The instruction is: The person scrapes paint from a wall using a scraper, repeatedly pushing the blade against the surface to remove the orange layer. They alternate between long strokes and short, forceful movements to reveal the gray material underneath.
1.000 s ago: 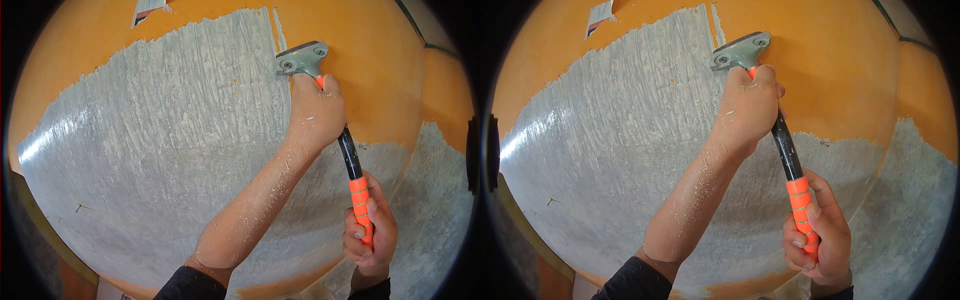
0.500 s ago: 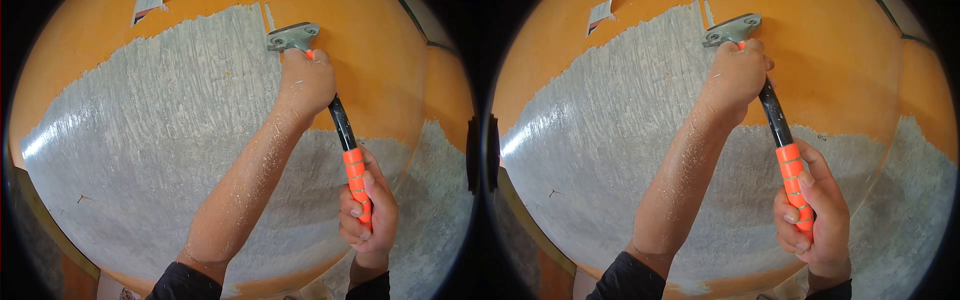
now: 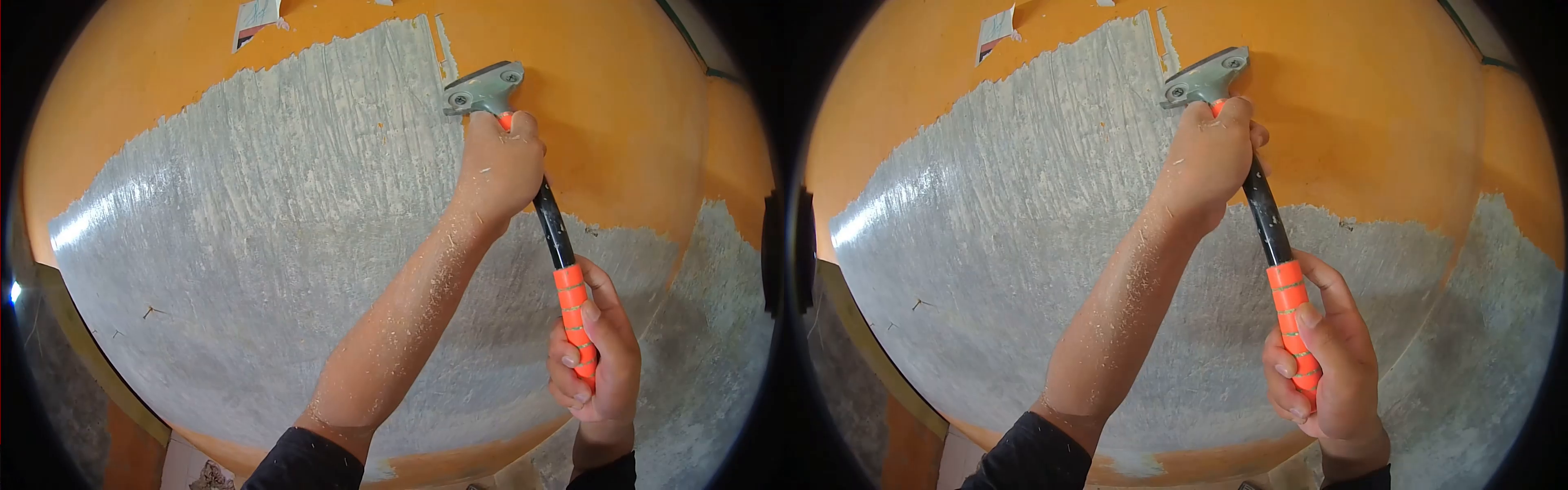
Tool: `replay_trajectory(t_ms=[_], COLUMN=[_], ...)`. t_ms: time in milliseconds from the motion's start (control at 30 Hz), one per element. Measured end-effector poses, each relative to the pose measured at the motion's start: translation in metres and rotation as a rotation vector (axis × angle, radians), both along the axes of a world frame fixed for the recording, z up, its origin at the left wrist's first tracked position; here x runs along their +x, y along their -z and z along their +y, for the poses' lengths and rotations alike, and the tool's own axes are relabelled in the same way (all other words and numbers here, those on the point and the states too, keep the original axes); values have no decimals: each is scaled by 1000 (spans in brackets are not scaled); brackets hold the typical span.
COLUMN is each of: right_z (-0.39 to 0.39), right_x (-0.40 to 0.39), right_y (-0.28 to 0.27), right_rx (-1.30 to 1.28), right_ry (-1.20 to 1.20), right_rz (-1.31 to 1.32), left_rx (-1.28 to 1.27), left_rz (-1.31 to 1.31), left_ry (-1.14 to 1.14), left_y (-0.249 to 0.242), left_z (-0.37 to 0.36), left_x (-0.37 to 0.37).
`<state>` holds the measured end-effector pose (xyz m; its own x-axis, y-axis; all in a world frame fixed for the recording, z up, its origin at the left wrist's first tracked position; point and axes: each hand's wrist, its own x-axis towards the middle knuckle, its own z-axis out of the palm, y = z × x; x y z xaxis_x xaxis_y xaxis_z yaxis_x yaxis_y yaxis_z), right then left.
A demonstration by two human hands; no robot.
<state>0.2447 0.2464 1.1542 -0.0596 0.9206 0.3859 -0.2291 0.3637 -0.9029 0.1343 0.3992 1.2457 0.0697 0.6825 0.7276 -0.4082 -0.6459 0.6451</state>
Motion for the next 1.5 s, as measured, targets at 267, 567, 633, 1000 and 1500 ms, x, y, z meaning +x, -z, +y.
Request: replay_trajectory(t_ms=[267, 567, 633, 1000, 1500], right_z=[-8, -5, -4, 5, 11], right_x=[-4, -17, -17, -14, -3], right_y=[-13, -18, -20, -33, -65], right_rx=[-19, -2, 14, 64, 126], right_ry=[2, 49, 39, -54, -130], right_rz=[6, 36, 34, 73, -3], left_rx=[-12, 12, 19, 45, -14], left_rz=[-38, -72, -63, -42, -20], left_ry=[59, 78, 76, 37, -5], left_y=[-8, -20, -23, -47, -81], left_z=[-3, -4, -3, 0, -5], left_x=[-3, -8, -11, -13, -16])
